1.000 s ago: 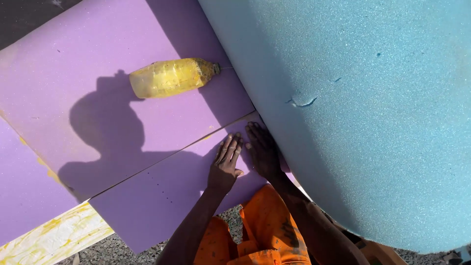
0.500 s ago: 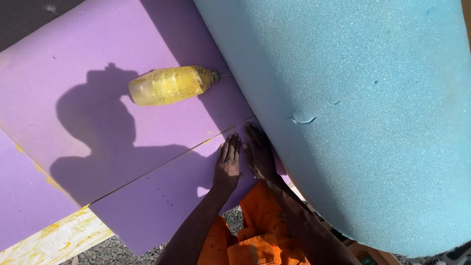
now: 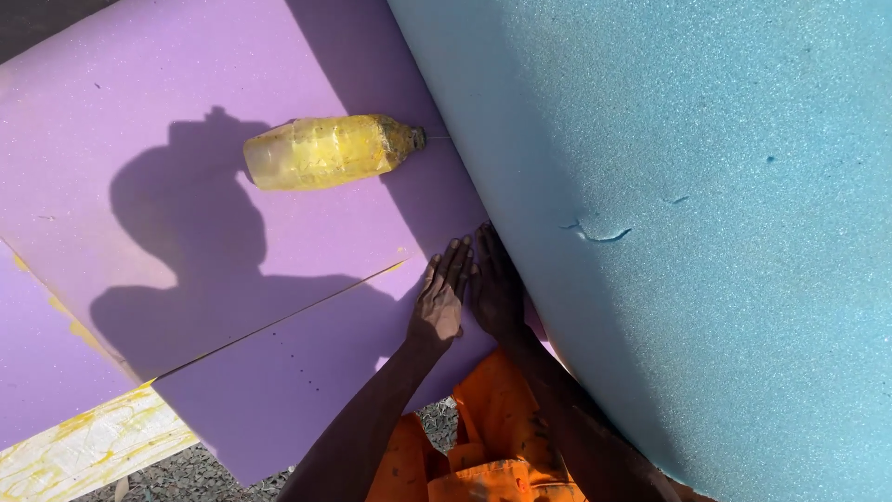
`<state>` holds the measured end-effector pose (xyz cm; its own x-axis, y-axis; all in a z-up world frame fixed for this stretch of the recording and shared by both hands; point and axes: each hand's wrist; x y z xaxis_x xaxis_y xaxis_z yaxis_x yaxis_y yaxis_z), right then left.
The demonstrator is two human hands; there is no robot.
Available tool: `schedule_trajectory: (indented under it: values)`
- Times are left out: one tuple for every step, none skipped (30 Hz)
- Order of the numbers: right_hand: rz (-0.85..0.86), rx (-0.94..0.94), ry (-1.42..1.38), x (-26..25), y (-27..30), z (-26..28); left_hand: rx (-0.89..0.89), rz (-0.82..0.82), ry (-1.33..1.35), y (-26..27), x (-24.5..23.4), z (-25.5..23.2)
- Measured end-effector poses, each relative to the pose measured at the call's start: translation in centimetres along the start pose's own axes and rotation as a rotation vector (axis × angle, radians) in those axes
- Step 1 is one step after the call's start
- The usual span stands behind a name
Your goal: Applying adhesive from a bottle onto a foam block and then pressing it onto a larger foam structure to bond them.
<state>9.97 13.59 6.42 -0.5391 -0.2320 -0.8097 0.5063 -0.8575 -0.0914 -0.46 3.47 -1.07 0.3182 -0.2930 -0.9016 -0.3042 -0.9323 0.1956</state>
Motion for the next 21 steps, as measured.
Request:
schedule_trajectory:
  values:
    - [0.012,-0.024,-0.001,0.1,0.0,-0.4,-0.022,-0.015,0.003,-0.2,-2.3,-0.6]
    - [0.002,-0.043,0.015,0.2,0.2,-0.5,-0.028,-0.056,-0.047,0.0,-4.7,-1.1]
    - [0.007,-0.076,0.018,0.4,0.5,-0.2,-0.059,-0.093,-0.098,0.8,-7.2,-1.8]
    - [0.034,-0.115,0.005,0.4,0.6,-0.9,-0.106,-0.105,-0.095,-0.6,-4.0,-1.4]
    - [0.029,-0.105,0.047,0.5,1.1,-1.1,-0.086,-0.099,-0.103,-1.2,-1.0,-1.1]
    - [0.024,-0.097,0.089,0.8,1.4,-1.0,-0.065,-0.092,-0.111,-1.6,1.9,-0.5]
    - [0.055,-0.14,0.066,0.1,2.1,-0.8,-0.123,-0.097,-0.111,-0.3,0.7,-2.0]
    - [0.091,-0.132,0.067,-0.5,2.5,-0.6,-0.181,-0.176,-0.104,0.7,-0.6,-3.4]
    - [0.117,-0.126,0.077,-1.0,2.2,-0.7,-0.23,-0.265,-0.103,0.9,-1.9,-4.2]
    - [0.138,-0.171,0.062,-2.4,2.4,2.1,-0.279,-0.279,-0.11,2.7,-3.5,-5.4]
    - [0.183,-0.15,0.071,-4.2,3.2,4.6,-0.389,-0.312,-0.056,4.3,-4.8,-7.4]
    - [0.228,-0.13,0.084,-5.9,4.0,7.0,-0.499,-0.346,-0.003,5.9,-6.1,-9.2]
    - [0.25,-0.161,0.078,-5.2,5.7,8.0,-0.537,-0.356,-0.001,9.0,-4.9,-10.8]
    - [0.273,-0.142,0.043,-4.5,7.5,8.8,-0.622,-0.55,0.199,11.9,-3.6,-12.5]
    - [0.289,-0.122,0.017,-3.8,9.0,9.5,-0.69,-0.754,0.4,14.3,-2.3,-14.0]
    - [0.304,-0.152,0.019,-3.3,10.3,11.3,-0.716,-0.776,0.399,17.3,-2.2,-14.8]
    - [0.397,-0.091,-0.018,-2.6,11.7,13.1,-0.97,-0.802,0.647,20.3,-1.8,-15.5]
    - [0.492,-0.028,-0.053,-1.9,13.2,14.8,-1.213,-0.814,0.908,23.3,-1.3,-16.3]
    - [0.515,-0.057,-0.042,-0.4,14.1,15.7,-1.239,-0.84,0.921,25.5,-0.5,-15.5]
    - [0.598,-0.046,-0.03,1.0,15.2,16.5,-1.484,-0.809,1.128,27.7,0.5,-14.8]
    - [0.678,-0.028,-0.013,2.3,16.6,17.3,-1.717,-0.756,1.345,30.2,1.5,-14.4]
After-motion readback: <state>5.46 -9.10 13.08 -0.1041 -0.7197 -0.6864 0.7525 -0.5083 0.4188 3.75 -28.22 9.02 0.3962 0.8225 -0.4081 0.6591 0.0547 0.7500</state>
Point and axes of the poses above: each hand's wrist, its own y-axis away from the middle knuckle, its own x-axis out of the palm, z = x × y, and after that the axes turned 11 degrees about x, right-handed
